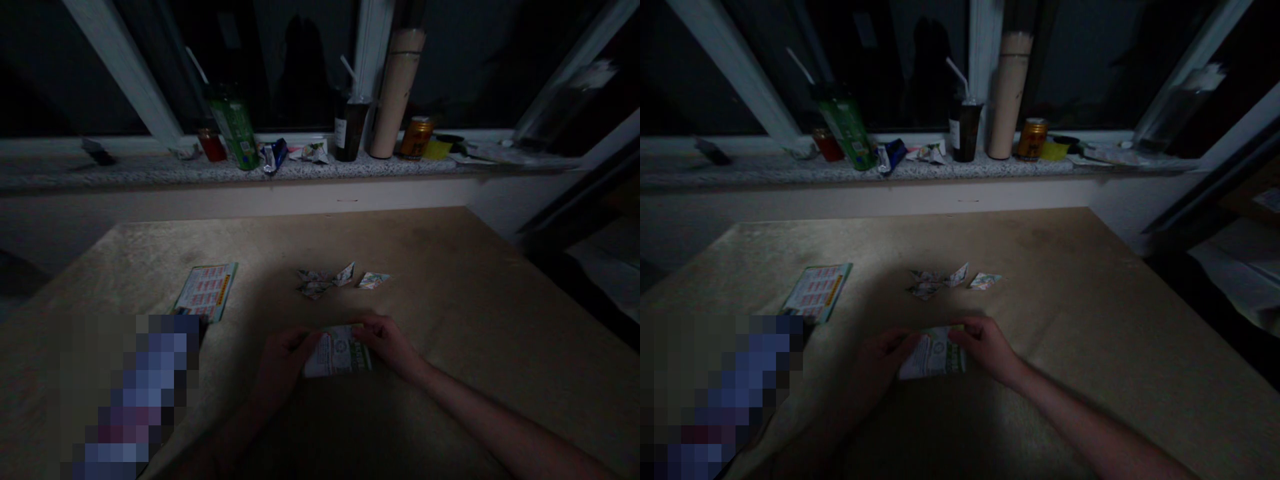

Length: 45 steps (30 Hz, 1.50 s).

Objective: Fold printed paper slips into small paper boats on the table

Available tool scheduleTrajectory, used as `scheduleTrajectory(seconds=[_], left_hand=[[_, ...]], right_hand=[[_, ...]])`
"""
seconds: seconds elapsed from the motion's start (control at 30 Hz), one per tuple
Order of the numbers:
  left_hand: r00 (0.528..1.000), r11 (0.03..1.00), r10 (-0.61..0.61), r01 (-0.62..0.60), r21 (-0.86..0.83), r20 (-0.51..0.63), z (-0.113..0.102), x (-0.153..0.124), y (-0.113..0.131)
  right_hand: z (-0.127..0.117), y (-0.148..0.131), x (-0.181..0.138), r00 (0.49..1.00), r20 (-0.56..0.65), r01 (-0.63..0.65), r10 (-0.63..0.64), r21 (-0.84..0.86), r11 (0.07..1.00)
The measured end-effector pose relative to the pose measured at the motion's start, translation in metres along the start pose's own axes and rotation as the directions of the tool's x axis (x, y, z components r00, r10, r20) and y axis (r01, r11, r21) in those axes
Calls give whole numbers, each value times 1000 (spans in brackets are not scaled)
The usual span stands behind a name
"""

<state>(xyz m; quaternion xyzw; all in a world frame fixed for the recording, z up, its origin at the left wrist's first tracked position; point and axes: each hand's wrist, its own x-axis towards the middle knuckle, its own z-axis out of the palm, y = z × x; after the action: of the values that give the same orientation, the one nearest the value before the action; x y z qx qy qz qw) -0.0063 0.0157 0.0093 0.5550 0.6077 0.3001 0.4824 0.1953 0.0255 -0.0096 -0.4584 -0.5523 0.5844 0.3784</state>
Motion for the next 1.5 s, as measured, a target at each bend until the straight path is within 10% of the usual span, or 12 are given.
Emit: scheduleTrajectory(seconds=[0.33,0.43,0.53,0.63,1.1,1.5], left_hand=[[999,995,42,-44,87,26,2,0,0],[970,943,241,-227,245,-30,0,-3,-1],[827,691,560,-498,524,48,4,-14,-3],[712,382,625,-637,669,321,17,-31,-7],[823,401,381,-557,727,421,42,-46,-20],[821,426,343,-569,703,456,40,-48,-16]], right_hand=[[0,7,-1,997,26,73,-69,-188,980],[-4,6,1,985,47,172,-166,-368,914],[-8,5,3,965,83,253,-247,-531,809],[-11,5,6,941,151,320,-304,-692,647],[-12,2,11,880,349,390,-322,-918,71],[-15,5,10,929,147,246,-339,-930,272]])
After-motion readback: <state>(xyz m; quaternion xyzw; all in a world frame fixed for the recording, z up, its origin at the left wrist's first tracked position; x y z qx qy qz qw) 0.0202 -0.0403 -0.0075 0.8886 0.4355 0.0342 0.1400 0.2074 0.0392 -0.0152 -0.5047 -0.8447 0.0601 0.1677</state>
